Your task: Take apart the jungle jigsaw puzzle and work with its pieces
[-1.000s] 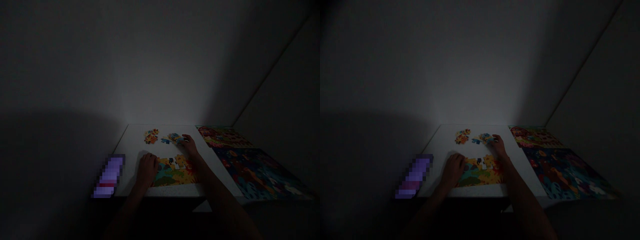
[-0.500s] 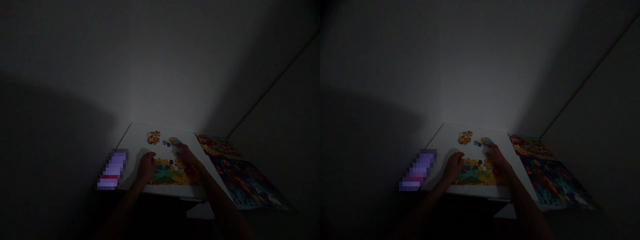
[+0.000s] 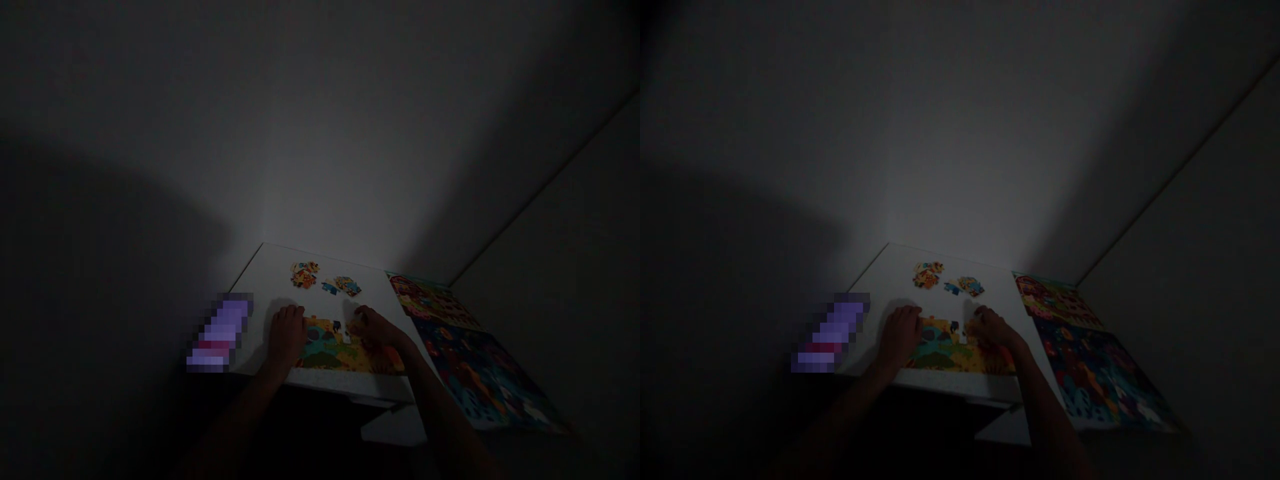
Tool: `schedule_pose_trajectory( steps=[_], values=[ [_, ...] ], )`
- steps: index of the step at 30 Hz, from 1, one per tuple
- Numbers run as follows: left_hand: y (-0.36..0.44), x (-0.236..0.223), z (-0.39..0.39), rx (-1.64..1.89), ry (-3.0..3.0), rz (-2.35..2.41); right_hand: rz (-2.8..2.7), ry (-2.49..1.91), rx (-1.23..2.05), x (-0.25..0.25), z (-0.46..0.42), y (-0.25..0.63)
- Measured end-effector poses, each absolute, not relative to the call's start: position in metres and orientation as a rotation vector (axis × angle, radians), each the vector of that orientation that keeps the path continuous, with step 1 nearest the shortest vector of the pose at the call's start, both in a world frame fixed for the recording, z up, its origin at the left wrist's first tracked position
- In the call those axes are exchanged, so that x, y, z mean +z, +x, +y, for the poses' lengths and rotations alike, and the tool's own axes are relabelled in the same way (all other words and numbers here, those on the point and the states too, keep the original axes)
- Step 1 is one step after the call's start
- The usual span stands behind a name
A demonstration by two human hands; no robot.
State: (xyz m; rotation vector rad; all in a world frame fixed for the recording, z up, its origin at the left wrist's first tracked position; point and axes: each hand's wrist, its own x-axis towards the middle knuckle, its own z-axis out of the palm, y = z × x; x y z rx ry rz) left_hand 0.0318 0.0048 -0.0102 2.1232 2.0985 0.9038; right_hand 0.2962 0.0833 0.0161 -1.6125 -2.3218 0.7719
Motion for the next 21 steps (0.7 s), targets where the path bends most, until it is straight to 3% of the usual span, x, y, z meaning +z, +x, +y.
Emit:
schedule_pose_trajectory(
  steps=[10,14,21],
  values=[
    [0.033,-0.007,0.011,0.761,2.112,2.211,-2.004,-1.417,1.119,0.030,0.144,0.270],
    [0.032,-0.007,0.013,0.797,2.082,2.173,-1.596,-1.540,0.891,0.017,0.174,0.259],
    [0.030,-0.008,0.015,0.907,2.077,2.101,-1.506,-1.766,0.565,-0.004,0.178,0.273]
  ],
)
